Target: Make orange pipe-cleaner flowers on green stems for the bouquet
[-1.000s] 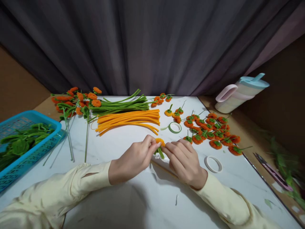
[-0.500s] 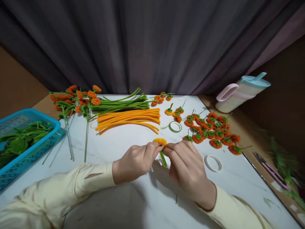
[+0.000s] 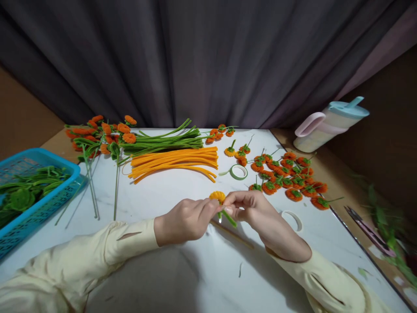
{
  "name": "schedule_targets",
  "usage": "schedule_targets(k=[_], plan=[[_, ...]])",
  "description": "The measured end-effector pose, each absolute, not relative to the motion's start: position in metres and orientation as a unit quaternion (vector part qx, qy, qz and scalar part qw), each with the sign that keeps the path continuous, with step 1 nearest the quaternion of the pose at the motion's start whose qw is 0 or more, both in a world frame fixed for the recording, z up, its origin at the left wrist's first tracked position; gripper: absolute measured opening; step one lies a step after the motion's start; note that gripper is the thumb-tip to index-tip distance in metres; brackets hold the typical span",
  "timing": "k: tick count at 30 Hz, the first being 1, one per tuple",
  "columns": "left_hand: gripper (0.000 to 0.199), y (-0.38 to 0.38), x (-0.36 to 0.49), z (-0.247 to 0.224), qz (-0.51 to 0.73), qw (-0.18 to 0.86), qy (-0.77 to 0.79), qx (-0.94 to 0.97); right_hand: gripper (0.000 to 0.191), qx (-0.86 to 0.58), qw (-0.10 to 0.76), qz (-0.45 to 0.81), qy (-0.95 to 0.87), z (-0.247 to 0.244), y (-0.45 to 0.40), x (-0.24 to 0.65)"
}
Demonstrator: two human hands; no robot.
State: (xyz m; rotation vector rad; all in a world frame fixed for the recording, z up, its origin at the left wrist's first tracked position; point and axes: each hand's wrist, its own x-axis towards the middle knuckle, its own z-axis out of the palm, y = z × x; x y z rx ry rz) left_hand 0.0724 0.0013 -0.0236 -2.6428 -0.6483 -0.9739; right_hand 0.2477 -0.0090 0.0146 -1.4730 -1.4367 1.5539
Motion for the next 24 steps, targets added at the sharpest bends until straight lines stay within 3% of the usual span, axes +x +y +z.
schedule_targets(k=[3, 9, 13, 17, 24], plan=[[0.017, 0.005, 0.072, -0.02, -0.331, -0.021, -0.291, -0.897, 0.011, -0.558, 0.287, 0.544, -0.557, 0.016, -0.007, 0.249], [0.026, 0.021, 0.071, -0.008, -0.351, -0.496, -0.418, -0.675, 0.013, -0.552, 0.285, 0.374, -0.688, 0.022, -0.007, 0.253], [0.032, 0.025, 0.073, -0.005, -0.268, -0.643, -0.357, -0.622, 0.018, -0.508, 0.267, 0.276, -0.771, 0.018, -0.01, 0.254], [0.032, 0.022, 0.074, -0.008, -0.249, -0.629, -0.327, -0.66, 0.018, -0.489, 0.286, 0.235, -0.79, 0.011, -0.011, 0.256], [0.024, 0.011, 0.074, -0.019, -0.349, -0.29, -0.31, -0.835, 0.017, -0.515, 0.297, 0.322, -0.737, 0.006, -0.006, 0.255]])
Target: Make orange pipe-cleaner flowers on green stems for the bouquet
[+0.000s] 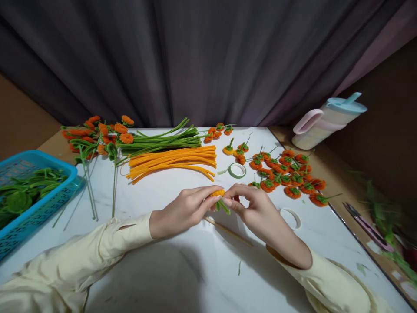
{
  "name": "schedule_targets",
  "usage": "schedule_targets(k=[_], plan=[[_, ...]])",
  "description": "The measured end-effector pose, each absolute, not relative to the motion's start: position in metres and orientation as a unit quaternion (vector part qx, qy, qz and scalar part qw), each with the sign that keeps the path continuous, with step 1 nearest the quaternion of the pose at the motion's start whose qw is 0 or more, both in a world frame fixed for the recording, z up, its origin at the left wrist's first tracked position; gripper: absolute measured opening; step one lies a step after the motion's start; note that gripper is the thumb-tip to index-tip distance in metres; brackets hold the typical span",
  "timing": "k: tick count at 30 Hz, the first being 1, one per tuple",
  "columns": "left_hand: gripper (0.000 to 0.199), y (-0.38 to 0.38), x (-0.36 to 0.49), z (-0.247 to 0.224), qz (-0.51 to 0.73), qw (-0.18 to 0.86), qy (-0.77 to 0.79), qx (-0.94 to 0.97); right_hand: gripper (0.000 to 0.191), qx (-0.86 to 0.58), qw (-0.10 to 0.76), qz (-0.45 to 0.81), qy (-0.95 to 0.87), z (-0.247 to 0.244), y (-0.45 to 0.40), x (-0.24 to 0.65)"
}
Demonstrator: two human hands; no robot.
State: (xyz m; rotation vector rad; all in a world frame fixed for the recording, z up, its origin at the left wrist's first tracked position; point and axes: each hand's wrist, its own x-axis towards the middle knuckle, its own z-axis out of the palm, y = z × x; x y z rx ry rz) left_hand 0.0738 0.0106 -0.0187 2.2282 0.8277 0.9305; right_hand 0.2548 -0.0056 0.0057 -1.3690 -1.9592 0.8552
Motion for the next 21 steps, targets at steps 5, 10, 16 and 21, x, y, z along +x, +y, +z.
schedule_targets(k=[5, 10, 16, 21], plan=[[0.025, 0.009, 0.075, -0.02, 0.346, 0.357, 0.325, 0.805, 0.015, -0.534, 0.277, 0.296, -0.742, 0.006, -0.005, 0.254], [0.032, 0.02, 0.076, -0.013, 0.279, 0.653, 0.364, 0.603, 0.014, -0.436, 0.301, 0.07, -0.845, 0.009, -0.007, 0.261], [0.032, 0.025, 0.075, -0.006, 0.254, 0.755, 0.355, 0.489, 0.028, -0.3, 0.235, -0.164, -0.91, 0.016, -0.008, 0.265], [0.024, 0.025, 0.077, -0.008, 0.226, 0.768, 0.365, 0.476, 0.028, -0.223, 0.21, -0.238, -0.922, 0.013, -0.006, 0.266]])
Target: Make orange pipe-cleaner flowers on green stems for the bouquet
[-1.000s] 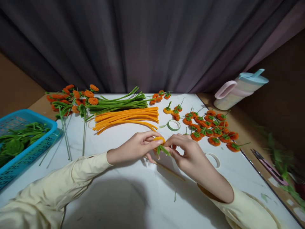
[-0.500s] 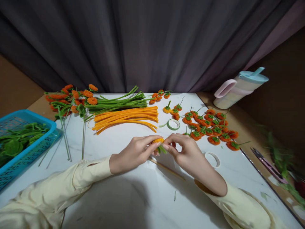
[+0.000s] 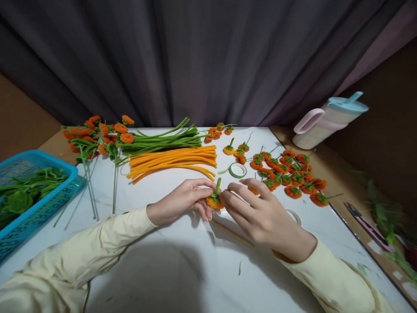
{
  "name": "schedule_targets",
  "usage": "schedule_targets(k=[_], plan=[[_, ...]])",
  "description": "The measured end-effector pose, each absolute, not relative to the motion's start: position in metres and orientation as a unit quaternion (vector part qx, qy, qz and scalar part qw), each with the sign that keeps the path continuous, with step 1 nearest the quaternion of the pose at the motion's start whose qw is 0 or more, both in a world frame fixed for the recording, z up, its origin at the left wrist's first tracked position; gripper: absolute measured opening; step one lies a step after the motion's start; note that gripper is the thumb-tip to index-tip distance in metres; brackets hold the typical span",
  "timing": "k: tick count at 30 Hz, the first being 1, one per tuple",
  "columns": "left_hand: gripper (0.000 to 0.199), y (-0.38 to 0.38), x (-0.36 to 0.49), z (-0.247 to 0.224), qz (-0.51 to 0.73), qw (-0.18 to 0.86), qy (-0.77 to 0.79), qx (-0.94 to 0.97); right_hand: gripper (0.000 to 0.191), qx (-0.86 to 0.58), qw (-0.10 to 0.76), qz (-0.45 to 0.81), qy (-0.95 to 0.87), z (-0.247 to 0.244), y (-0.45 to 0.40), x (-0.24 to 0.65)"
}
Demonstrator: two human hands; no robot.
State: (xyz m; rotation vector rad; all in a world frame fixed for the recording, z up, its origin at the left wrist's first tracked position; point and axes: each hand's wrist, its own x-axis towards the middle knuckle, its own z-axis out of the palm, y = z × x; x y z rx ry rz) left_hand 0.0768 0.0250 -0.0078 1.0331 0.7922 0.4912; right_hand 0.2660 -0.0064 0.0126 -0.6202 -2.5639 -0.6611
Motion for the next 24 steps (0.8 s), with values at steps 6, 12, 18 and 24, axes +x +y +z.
schedule_targets(k=[6, 12, 18, 24], plan=[[0.021, 0.029, 0.063, 0.005, 0.299, 0.371, 0.404, 0.781, 0.034, -0.236, 0.191, -0.222, -0.927, 0.01, -0.002, 0.268], [0.017, 0.019, 0.047, 0.024, 0.203, 0.019, 0.218, 0.954, 0.035, -0.241, 0.201, -0.177, -0.933, 0.012, -0.003, 0.263], [0.02, 0.014, 0.049, 0.027, 0.098, -0.078, 0.163, 0.979, 0.039, -0.225, 0.205, -0.168, -0.937, 0.012, -0.005, 0.262], [0.016, 0.011, 0.051, 0.028, 0.04, -0.098, 0.142, 0.984, 0.039, -0.224, 0.193, -0.165, -0.941, 0.005, -0.005, 0.262]])
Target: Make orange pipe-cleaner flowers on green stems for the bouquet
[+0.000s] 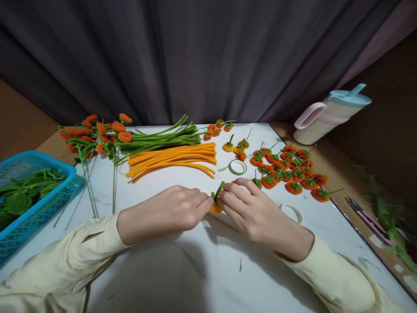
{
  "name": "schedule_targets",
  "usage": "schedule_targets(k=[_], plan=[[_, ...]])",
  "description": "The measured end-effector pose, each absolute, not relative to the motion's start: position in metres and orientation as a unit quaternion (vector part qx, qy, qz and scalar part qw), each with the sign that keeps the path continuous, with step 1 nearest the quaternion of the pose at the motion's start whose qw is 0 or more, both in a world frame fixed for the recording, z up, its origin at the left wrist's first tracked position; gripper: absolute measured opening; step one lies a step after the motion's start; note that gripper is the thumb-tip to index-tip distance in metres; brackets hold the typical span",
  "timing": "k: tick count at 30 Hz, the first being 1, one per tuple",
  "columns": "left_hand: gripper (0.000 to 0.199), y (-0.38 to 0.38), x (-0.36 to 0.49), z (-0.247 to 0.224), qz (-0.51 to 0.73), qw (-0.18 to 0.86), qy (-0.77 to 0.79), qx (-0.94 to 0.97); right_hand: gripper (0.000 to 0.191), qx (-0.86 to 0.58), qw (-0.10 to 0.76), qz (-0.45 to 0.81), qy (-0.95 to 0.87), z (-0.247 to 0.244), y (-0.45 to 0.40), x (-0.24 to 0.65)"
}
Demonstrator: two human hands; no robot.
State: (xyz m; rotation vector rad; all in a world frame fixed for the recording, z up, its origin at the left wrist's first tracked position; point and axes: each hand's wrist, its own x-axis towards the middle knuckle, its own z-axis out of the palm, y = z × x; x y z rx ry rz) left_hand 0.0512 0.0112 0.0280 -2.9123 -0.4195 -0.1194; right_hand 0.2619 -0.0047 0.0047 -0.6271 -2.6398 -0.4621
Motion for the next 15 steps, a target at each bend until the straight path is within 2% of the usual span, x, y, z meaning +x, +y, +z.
schedule_targets(k=[7, 15], plan=[[0.015, 0.004, 0.055, 0.025, 0.026, 0.114, -0.143, -0.983, 0.035, -0.207, 0.19, -0.152, -0.947, 0.002, -0.006, 0.257], [0.017, 0.0, 0.057, 0.014, 0.009, 0.161, -0.135, -0.978, 0.034, -0.201, 0.204, -0.15, -0.946, 0.002, -0.006, 0.255]])
